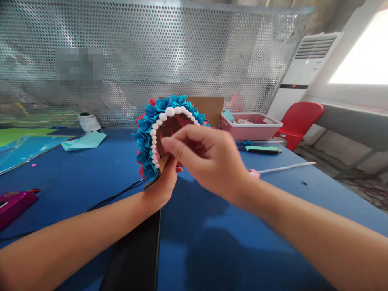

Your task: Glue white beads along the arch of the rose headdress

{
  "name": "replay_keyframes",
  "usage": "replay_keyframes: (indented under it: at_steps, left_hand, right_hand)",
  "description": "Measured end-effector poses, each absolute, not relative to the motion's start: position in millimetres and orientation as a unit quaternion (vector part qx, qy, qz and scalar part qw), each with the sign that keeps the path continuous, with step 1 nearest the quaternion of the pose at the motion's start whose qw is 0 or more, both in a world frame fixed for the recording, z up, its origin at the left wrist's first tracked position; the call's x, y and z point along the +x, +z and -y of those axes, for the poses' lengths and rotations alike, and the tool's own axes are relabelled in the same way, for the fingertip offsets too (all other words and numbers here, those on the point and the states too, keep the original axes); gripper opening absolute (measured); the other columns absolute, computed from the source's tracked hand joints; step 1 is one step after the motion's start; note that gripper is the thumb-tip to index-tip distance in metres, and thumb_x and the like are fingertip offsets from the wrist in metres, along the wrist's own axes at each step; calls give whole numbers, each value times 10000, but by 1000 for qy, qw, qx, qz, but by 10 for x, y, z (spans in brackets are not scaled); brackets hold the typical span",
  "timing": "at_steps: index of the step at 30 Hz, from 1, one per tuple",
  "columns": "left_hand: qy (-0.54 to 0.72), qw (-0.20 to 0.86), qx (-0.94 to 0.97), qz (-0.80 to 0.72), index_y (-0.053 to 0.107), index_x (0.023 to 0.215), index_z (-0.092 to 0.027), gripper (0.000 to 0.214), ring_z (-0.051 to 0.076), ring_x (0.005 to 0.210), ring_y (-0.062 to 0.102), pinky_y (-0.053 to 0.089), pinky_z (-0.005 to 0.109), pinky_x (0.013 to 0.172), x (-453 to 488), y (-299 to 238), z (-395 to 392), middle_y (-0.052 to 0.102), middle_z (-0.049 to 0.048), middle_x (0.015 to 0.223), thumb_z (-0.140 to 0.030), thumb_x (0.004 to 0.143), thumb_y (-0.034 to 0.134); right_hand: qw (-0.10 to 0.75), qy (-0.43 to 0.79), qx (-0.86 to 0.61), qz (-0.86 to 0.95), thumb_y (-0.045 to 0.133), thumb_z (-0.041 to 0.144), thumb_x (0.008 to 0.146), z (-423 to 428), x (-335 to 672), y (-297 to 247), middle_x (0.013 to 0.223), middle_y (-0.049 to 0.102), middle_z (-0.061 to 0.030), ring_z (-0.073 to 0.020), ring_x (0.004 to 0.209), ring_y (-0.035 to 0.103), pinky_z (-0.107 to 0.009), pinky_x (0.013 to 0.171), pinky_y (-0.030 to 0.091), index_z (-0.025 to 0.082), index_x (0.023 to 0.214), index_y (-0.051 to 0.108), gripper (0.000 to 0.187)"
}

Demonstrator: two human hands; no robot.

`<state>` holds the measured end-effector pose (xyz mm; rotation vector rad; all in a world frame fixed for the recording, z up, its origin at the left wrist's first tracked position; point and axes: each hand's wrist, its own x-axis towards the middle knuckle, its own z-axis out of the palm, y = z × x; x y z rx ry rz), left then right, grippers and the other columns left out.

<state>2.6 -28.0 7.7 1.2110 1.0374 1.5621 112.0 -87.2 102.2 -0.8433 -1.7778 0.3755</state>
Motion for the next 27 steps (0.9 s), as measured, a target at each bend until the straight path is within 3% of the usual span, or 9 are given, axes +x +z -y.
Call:
replay_keyframes:
  at_steps: [3,6,8,11,14,17,23,27]
  left_hand:
    - [614,442,494,-428,598,730,-209,304,127,548,537,411,246,525,48,112,287,652,16,612,-401,886,420]
    - [629,425,484,-435,598,748,-209,322,130,579,556,421,248,544,24,97,270,683,30,677,-444,878,419]
    - [642,417,476,-433,602,752,-206,334,128,592,567,427,246,551,4,94,261,692,33,712,-465,869,427]
    - [649,430,448,-439,597,745,-194,334,116,571,556,417,233,534,-8,117,259,686,32,702,-446,875,420]
    - [654,443,426,-441,594,772,-193,297,113,571,552,408,226,528,-5,144,266,679,28,698,-425,873,438]
    - [655,448,420,-440,592,776,-195,287,115,586,555,411,226,534,-3,149,274,675,27,707,-420,874,444]
    - [644,448,433,-443,595,751,-200,313,123,601,560,424,235,547,-6,143,282,674,30,719,-424,886,421]
    - [639,450,439,-443,596,745,-207,307,134,606,567,429,244,543,-1,130,272,679,39,730,-424,884,430]
  right_hand:
    - [627,79,-362,686,626,340,830,889,1266,1238,612,578,15,-100,506,504,-263,443,385,243,717,602,151]
    - [629,48,-409,659,617,422,824,696,1493,1355,573,521,0,-121,494,476,-302,463,375,259,616,526,280]
    - [582,8,-469,664,568,467,840,448,1664,1341,519,481,-2,-119,486,451,-301,472,357,250,519,463,402]
    - [413,-6,-577,705,489,455,870,3,1871,1199,563,557,-11,-126,519,491,-292,510,384,230,580,489,366]
    - [300,20,-601,741,657,311,734,-367,1945,969,532,589,-21,-159,543,534,-298,539,386,199,546,569,236]
    - [198,49,-581,788,700,156,631,-591,1913,726,561,644,-32,-185,611,592,-289,599,407,182,526,632,129]
    - [113,95,-521,841,659,201,705,-800,1855,442,785,732,-22,-169,740,643,-242,680,453,196,771,745,109]
    - [102,111,-488,860,708,272,675,-845,1844,331,790,734,-6,-162,732,636,-236,660,457,216,786,759,134]
